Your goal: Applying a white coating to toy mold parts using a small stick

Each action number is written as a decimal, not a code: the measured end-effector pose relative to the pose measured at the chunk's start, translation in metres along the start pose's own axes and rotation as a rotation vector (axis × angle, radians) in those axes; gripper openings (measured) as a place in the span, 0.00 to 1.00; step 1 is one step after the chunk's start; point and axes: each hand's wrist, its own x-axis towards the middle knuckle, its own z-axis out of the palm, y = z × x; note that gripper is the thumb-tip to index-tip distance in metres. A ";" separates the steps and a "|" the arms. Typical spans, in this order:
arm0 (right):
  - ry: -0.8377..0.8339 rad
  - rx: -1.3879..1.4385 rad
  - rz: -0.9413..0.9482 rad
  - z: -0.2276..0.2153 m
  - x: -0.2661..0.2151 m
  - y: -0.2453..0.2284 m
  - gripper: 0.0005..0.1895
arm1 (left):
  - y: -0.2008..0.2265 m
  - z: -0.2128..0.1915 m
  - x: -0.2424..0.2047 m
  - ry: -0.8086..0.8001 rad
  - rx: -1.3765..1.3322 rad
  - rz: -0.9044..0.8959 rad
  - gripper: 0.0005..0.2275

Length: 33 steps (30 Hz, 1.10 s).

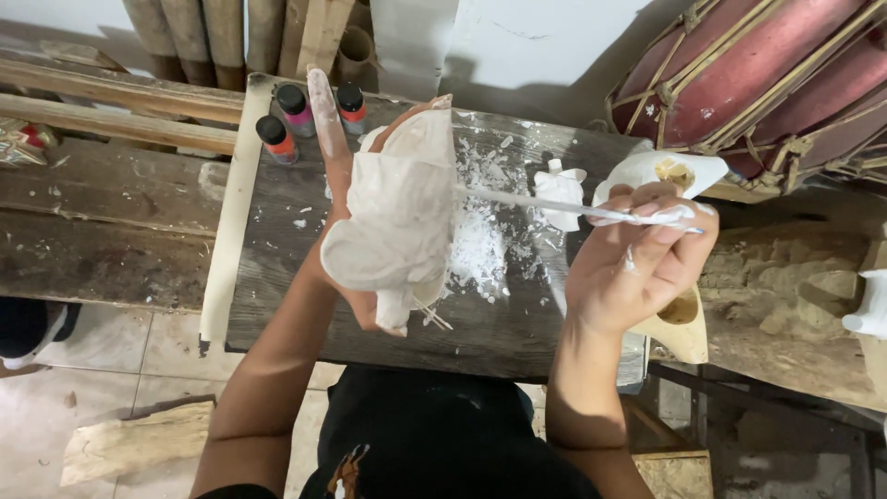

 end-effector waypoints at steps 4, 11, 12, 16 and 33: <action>-0.009 -0.034 -0.035 -0.003 0.000 0.001 0.08 | 0.002 0.004 0.002 -0.003 -0.042 0.011 0.64; -0.060 0.001 -0.039 -0.010 0.001 -0.001 0.07 | 0.005 0.007 0.003 -0.005 -0.111 0.030 0.66; -0.017 -0.007 -0.030 -0.013 -0.001 -0.002 0.07 | 0.005 0.008 0.004 -0.005 -0.119 0.035 0.67; -0.028 -0.074 -0.053 -0.002 0.010 -0.005 0.11 | -0.012 0.004 -0.003 -0.013 0.128 0.138 0.67; 0.023 -0.266 -0.097 -0.034 0.010 -0.018 0.12 | -0.004 0.010 0.003 -0.113 0.933 0.227 0.53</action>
